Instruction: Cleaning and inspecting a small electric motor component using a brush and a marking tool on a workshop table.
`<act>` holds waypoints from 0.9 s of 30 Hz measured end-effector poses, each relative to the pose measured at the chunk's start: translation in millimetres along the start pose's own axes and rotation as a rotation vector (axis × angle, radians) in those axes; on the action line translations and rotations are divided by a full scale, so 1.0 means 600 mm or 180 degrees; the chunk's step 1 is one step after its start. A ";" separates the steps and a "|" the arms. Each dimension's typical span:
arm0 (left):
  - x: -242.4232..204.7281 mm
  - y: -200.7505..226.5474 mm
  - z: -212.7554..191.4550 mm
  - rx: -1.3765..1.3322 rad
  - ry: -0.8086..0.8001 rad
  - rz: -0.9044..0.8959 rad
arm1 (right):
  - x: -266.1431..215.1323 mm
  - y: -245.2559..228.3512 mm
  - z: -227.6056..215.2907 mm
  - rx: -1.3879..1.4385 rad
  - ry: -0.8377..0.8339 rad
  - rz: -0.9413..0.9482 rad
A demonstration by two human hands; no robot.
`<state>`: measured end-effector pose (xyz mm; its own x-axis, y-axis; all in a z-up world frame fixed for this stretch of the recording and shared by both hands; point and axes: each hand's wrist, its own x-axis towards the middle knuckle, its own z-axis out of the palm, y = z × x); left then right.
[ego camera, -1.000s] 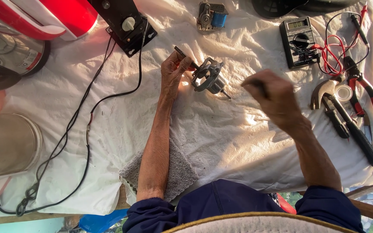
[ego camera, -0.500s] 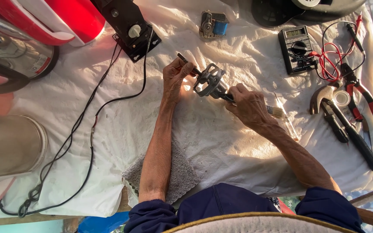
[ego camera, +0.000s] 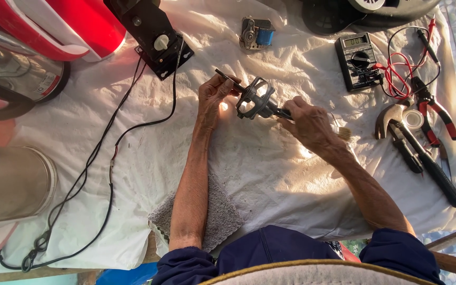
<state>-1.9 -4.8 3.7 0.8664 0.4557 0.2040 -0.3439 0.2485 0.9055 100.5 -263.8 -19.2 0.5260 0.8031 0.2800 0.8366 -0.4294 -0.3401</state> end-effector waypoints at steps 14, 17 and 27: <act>0.009 -0.022 -0.014 0.0181 0.0061 -0.0002 | 0.055 -0.095 -0.221 0.2231 0.0833 0.0299; 0.007 -0.020 -0.009 0.0199 0.0086 -0.0024 | 0.058 -0.096 -0.214 0.2576 0.0714 0.0366; 0.006 -0.010 -0.005 0.0302 0.0218 -0.0054 | 0.068 -0.103 -0.206 0.2719 0.0662 0.0469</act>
<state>2.1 -2.0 -2.1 0.8440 0.5102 0.1655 -0.2908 0.1760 0.9405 89.0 -255.7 124.2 0.7058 0.6372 0.3095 0.4025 -0.0012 -0.9154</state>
